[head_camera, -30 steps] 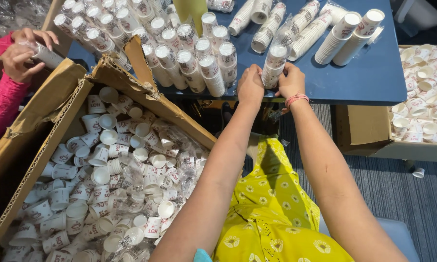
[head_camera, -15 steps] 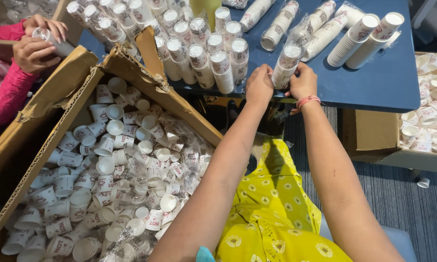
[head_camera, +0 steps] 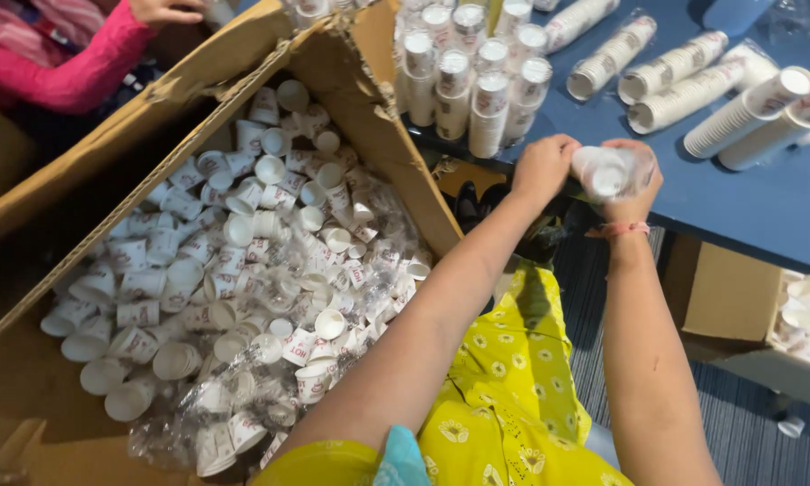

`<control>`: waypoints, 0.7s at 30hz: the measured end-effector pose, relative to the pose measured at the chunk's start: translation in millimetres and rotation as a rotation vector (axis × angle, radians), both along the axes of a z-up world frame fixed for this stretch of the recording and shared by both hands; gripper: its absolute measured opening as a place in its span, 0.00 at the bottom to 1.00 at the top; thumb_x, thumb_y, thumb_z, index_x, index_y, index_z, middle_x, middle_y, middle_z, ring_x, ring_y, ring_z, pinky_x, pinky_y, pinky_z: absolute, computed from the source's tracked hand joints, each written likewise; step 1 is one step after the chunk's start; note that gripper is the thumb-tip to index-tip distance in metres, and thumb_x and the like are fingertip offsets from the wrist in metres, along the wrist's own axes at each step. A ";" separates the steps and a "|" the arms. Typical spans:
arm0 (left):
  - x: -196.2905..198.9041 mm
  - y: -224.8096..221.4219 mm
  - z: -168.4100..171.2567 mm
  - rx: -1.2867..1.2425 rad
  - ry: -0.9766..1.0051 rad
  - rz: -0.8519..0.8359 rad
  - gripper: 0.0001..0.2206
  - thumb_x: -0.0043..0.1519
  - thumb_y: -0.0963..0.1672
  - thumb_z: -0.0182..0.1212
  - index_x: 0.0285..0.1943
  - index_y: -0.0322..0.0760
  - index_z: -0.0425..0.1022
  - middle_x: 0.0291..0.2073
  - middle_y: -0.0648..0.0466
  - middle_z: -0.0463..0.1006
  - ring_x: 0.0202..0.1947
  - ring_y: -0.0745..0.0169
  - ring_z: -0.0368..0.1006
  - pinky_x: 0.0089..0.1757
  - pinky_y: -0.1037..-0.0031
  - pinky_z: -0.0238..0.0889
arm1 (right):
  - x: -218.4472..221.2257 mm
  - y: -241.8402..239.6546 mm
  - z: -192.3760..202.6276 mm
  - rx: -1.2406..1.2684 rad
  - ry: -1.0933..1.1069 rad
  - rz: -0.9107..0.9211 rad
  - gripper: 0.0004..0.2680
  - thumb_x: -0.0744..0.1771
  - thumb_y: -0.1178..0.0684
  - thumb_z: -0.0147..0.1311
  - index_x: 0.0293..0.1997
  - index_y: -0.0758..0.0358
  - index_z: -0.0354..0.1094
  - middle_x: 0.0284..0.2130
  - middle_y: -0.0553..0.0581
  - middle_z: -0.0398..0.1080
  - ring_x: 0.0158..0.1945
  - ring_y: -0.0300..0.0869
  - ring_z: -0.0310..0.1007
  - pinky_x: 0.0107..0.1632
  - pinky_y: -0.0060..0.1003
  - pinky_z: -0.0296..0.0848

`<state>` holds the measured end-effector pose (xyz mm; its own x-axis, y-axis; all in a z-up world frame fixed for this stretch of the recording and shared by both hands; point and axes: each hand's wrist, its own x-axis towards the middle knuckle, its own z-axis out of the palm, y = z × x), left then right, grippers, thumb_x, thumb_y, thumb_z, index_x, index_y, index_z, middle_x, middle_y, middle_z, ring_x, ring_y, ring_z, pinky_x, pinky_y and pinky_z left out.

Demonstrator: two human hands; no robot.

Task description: The person is packing stacks of small paper cups into clear plastic sleeves.

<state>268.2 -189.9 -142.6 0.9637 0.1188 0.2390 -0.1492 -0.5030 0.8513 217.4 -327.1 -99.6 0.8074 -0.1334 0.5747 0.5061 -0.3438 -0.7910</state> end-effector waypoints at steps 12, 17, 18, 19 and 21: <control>-107.1 9.8 24.0 -0.327 0.072 -0.401 0.14 0.65 0.49 0.56 0.44 0.34 0.80 0.31 0.44 0.83 0.33 0.50 0.82 0.38 0.64 0.75 | -86.8 -32.2 -88.9 0.918 0.237 0.449 0.08 0.71 0.57 0.53 0.55 0.66 0.66 0.42 0.63 0.74 0.36 0.46 0.78 0.39 0.38 0.80; -161.4 25.5 21.6 -0.365 0.085 -0.605 0.13 0.67 0.48 0.57 0.47 0.34 0.81 0.33 0.49 0.84 0.34 0.61 0.82 0.38 0.70 0.75 | -161.5 -41.7 -104.3 0.728 0.225 0.342 0.03 0.75 0.60 0.55 0.53 0.66 0.66 0.42 0.57 0.72 0.42 0.38 0.74 0.46 0.31 0.75; -168.6 27.1 21.1 -0.328 0.019 -0.608 0.13 0.67 0.48 0.58 0.47 0.34 0.81 0.34 0.50 0.84 0.35 0.65 0.81 0.40 0.73 0.73 | -170.0 -37.6 -100.2 0.716 0.185 0.338 0.03 0.74 0.61 0.56 0.52 0.65 0.66 0.42 0.55 0.72 0.42 0.36 0.73 0.47 0.28 0.73; -172.9 30.0 27.4 -0.325 0.017 -0.613 0.13 0.67 0.48 0.58 0.47 0.34 0.81 0.34 0.50 0.84 0.35 0.65 0.81 0.40 0.73 0.73 | -176.1 -27.7 -82.9 0.718 0.180 0.335 0.03 0.74 0.61 0.56 0.52 0.65 0.66 0.42 0.55 0.72 0.42 0.36 0.73 0.47 0.28 0.73; -184.1 36.9 38.5 -0.400 -0.002 -0.604 0.12 0.69 0.47 0.58 0.47 0.33 0.82 0.34 0.52 0.84 0.36 0.70 0.78 0.41 0.75 0.71 | -191.4 -6.9 -49.8 0.914 0.155 0.479 0.06 0.71 0.62 0.59 0.50 0.63 0.66 0.42 0.55 0.72 0.43 0.36 0.73 0.47 0.28 0.74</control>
